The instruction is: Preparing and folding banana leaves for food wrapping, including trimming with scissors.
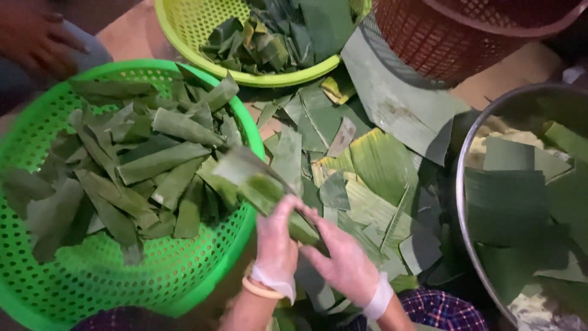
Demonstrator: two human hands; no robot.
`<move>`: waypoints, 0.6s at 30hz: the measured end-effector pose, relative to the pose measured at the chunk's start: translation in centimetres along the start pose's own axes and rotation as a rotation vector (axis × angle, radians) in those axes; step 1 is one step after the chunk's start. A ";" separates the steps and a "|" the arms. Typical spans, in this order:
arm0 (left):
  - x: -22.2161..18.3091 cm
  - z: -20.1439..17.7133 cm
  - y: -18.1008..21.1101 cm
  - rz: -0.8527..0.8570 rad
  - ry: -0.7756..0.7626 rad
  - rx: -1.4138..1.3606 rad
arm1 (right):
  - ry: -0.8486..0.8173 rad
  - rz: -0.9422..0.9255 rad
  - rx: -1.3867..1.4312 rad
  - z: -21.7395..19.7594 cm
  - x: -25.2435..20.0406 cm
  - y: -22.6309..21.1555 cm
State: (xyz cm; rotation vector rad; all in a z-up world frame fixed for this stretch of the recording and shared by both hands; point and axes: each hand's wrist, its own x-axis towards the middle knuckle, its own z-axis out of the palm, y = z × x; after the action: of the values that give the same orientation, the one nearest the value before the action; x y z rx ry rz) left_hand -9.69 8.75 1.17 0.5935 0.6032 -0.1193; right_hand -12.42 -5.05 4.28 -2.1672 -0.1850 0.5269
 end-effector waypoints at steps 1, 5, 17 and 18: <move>0.0 0.4 0.1 -0.013 0.151 -0.018 | 0.133 -0.111 -0.087 0.1 -0.6 -1.1; -1.0 0.3 0.1 -0.027 -0.215 -0.029 | 0.011 0.009 0.129 -0.4 -0.8 0.4; -0.2 0.4 -1.0 -0.024 0.295 -0.114 | 0.286 -0.227 -1.003 5.1 -3.2 2.7; -0.7 0.8 -1.2 0.007 0.203 -0.065 | 0.314 -0.234 -0.764 3.9 -2.9 2.6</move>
State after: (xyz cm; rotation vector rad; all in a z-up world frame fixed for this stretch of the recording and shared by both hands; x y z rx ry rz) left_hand -10.21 7.31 1.53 0.5482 0.7987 -0.0332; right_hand -16.86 -4.66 1.07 -2.8739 -0.5240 -0.0506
